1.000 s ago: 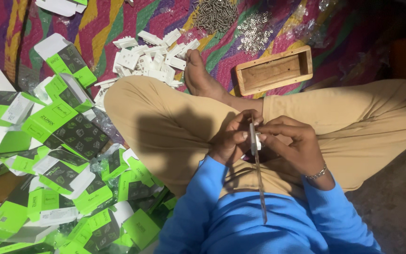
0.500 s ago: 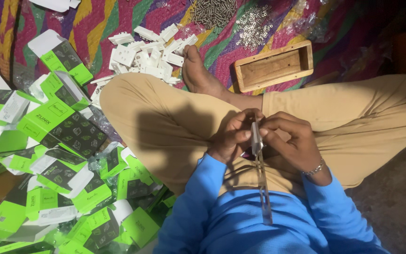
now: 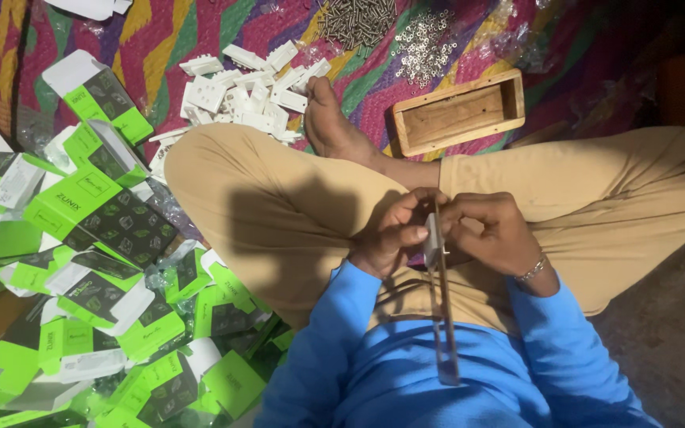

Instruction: The person sits on the floor and uses a screwdriver to fasten screws into a small wooden switchboard frame. They then insert a white plastic switch module into the frame and secure it by hand.

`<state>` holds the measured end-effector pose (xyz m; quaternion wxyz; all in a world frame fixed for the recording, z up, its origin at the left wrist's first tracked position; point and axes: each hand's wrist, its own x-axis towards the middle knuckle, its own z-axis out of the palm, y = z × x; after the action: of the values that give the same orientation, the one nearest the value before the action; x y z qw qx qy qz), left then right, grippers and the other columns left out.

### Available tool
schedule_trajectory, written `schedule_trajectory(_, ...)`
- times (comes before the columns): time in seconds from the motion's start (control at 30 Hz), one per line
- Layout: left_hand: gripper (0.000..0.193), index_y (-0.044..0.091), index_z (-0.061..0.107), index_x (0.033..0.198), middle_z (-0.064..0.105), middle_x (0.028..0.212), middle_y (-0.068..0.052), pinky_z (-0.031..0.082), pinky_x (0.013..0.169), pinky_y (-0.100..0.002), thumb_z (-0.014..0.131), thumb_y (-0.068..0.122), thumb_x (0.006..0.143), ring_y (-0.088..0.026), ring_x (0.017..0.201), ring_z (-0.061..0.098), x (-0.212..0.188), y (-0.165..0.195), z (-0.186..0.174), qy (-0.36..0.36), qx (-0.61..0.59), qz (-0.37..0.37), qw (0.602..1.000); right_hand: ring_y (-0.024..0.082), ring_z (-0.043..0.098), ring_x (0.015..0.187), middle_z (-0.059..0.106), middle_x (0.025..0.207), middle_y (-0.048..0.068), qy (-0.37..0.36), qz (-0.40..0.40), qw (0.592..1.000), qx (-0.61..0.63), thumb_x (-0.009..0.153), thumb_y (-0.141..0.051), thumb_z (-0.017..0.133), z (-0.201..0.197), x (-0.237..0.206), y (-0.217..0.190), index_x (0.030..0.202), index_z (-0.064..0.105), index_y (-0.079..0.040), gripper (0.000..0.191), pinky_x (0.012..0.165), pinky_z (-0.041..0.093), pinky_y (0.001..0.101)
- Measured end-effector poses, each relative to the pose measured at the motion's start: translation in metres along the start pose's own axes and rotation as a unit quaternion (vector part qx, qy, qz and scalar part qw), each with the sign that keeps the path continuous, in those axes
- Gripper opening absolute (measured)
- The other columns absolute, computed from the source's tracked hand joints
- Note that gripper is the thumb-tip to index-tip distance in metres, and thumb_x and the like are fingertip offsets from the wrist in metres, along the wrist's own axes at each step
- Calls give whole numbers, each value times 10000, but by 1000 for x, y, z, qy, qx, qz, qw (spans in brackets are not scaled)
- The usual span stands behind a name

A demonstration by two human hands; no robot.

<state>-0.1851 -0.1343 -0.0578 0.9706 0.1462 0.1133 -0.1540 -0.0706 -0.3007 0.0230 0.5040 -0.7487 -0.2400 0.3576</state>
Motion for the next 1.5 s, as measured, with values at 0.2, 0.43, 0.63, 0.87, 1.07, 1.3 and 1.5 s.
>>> schedule_trajectory(0.2, 649, 47, 513, 1432, 641, 1160, -50, 526, 895, -267, 800, 227, 879, -118, 1017, 630, -2, 0, 1, -8, -12, -18, 1000, 83, 601, 665, 653, 708, 42, -17, 0, 1000, 1, 877, -59, 655, -4, 0, 8, 871, 713, -1, 83, 616, 480, 258)
schedule_trajectory(0.43, 638, 40, 516, 1424, 639, 1157, -54, 528, 903, -264, 799, 215, 880, -123, 1026, 633, -2, 1, 0, -17, -3, -18, 1000, 107, 530, 638, 614, 683, 57, -37, 50, 998, 22, 867, -42, 652, -5, -2, 16, 864, 718, 8, 82, 591, 429, 275)
schedule_trajectory(0.63, 629, 51, 514, 1406, 645, 1138, -78, 537, 914, -275, 805, 194, 867, -140, 1015, 649, -2, -1, -2, -19, -6, -16, 1000, 96, 613, 718, 688, 785, 32, -52, -10, 997, 46, 850, -35, 622, -5, -1, 12, 873, 701, 0, 90, 645, 496, 264)
schedule_trajectory(0.87, 622, 48, 521, 1386, 637, 1166, -56, 546, 919, -283, 814, 175, 853, -141, 1030, 655, -2, -2, -4, -7, -26, -17, 1000, 116, 634, 698, 668, 777, 47, -25, -44, 999, -9, 820, -83, 669, 1, 0, 7, 838, 682, -14, 73, 640, 491, 265)
schedule_trajectory(1.07, 625, 65, 512, 1374, 621, 1163, -52, 551, 911, -291, 840, 199, 859, -144, 1049, 649, -1, -4, -4, -17, -76, 2, 997, 151, 617, 752, 644, 830, 78, -2, -82, 997, -3, 896, -177, 669, 9, -4, 1, 913, 680, -6, 172, 691, 484, 284)
schedule_trajectory(1.3, 590, 61, 514, 1347, 591, 1205, -36, 551, 917, -299, 846, 183, 875, -147, 1084, 639, 1, -5, -2, -10, -87, 29, 996, 195, 565, 760, 598, 845, 80, 108, -93, 989, -22, 1011, -142, 573, 32, -9, -10, 920, 616, 2, 175, 715, 456, 324)
schedule_trajectory(1.5, 548, 70, 520, 1334, 610, 1172, -37, 539, 962, -292, 828, 173, 893, -136, 1094, 631, 4, -8, -3, 15, -34, 21, 999, 205, 521, 672, 534, 770, 102, 168, 50, 984, -30, 1037, -140, 554, 45, -8, -13, 864, 593, 22, 241, 639, 420, 335)
